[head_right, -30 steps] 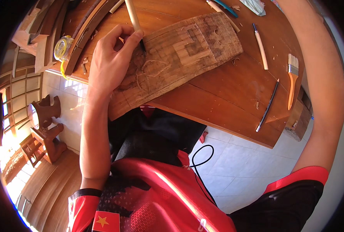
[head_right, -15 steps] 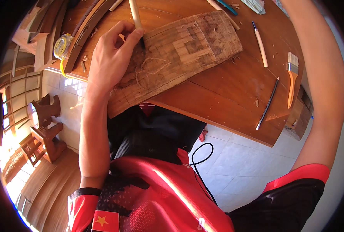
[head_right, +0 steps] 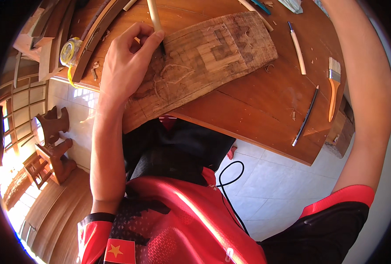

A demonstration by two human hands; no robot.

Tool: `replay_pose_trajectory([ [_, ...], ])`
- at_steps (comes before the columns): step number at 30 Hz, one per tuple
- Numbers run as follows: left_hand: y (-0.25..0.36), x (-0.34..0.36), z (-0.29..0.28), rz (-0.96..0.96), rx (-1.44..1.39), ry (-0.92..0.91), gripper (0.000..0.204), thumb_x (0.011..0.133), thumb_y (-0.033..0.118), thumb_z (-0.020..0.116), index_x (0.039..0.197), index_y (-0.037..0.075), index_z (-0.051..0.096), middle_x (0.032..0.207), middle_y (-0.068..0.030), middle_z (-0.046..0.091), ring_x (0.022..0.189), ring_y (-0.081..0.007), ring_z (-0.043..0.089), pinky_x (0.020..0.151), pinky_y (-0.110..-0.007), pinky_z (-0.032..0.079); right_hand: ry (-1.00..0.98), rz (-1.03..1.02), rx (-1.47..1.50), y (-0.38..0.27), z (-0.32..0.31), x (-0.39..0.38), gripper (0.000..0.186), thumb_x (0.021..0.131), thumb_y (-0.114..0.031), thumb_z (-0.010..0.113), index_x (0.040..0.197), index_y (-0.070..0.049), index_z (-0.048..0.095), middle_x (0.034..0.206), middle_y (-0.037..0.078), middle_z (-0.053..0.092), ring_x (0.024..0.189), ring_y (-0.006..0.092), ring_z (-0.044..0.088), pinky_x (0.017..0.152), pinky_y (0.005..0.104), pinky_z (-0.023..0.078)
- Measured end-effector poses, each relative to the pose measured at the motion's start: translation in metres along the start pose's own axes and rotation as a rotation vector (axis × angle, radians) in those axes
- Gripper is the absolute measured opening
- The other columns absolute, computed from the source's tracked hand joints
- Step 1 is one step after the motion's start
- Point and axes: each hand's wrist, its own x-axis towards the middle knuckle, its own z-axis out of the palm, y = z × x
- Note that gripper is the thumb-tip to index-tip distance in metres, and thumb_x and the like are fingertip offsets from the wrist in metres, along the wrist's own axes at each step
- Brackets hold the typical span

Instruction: The person carves a design into a rectangular wooden plank using a chisel and a wooden mallet. They repeatedly strike the chisel to remove wood shavings and refine the pattern on the plank's surface.

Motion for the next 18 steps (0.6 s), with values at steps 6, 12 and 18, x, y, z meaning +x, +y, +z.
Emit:
replay_pose_trajectory([
  [6,0.002,0.003,0.001,0.025,-0.015,-0.016,0.034,0.092,0.041,0.067,0.099,0.008,0.073,0.082,-0.0052,0.071,0.082,-0.0281,0.070,0.078,-0.040,0.053,0.072,0.082,0.044,-0.001,-0.005,-0.004,0.031,0.099,-0.030,0.070,0.112,-0.003,0.072,0.065,0.000,0.057,0.055,0.0119,0.046,0.054,0.0321,0.037],
  [12,0.004,0.006,0.003,0.051,-0.033,-0.036,0.034,0.092,0.041,0.067,0.099,0.008,0.073,0.082,-0.0056,0.071,0.082,-0.0282,0.070,0.078,-0.040,0.053,-0.084,0.150,-0.064,-0.008,-0.012,-0.016,0.027,0.098,-0.029,0.071,0.107,-0.004,0.075,0.065,-0.001,0.057,0.055,0.0127,0.045,0.054,0.0336,0.037],
  [18,-0.003,0.004,-0.002,0.046,-0.016,-0.014,0.033,0.091,0.040,0.068,0.099,0.008,0.073,0.083,-0.0054,0.071,0.081,-0.0282,0.070,0.078,-0.041,0.053,0.048,0.104,0.144,-0.006,-0.002,-0.001,0.029,0.097,-0.029,0.072,0.108,-0.003,0.074,0.067,-0.001,0.058,0.056,0.0131,0.046,0.055,0.0335,0.037],
])
